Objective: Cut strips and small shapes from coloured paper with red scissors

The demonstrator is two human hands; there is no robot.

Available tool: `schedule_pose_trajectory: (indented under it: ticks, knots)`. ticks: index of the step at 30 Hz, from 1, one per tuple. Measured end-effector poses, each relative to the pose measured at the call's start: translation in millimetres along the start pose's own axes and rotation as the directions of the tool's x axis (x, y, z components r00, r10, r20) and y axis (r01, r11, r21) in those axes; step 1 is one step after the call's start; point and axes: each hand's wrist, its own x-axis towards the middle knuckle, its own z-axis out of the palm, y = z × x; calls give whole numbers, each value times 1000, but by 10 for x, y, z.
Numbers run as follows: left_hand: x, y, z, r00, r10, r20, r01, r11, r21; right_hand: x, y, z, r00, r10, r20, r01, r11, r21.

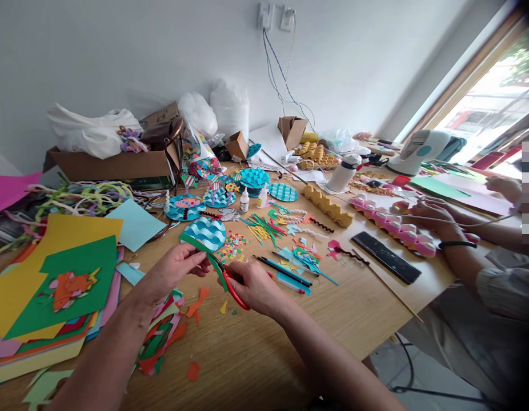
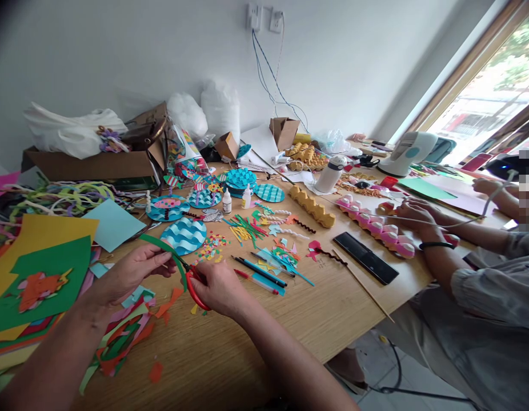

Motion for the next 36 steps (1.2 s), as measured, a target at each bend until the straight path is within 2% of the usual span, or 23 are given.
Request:
schedule_pose_trajectory:
  ticks: [15,27,36]
  knots:
    - [-26,16,-30,998,29,-54,-30,1000,-2,-4,36,18,1000,2,-31,-3,999,-35]
    - [-16,16,10,1000,7,11,-7,999,34,-3,23,21,1000,-10,-17,10,1000,-25]
    - [-15,17,5,1000,16,18,-17,998,53,-13,43,28,1000,-2,-31,0,999,-53]
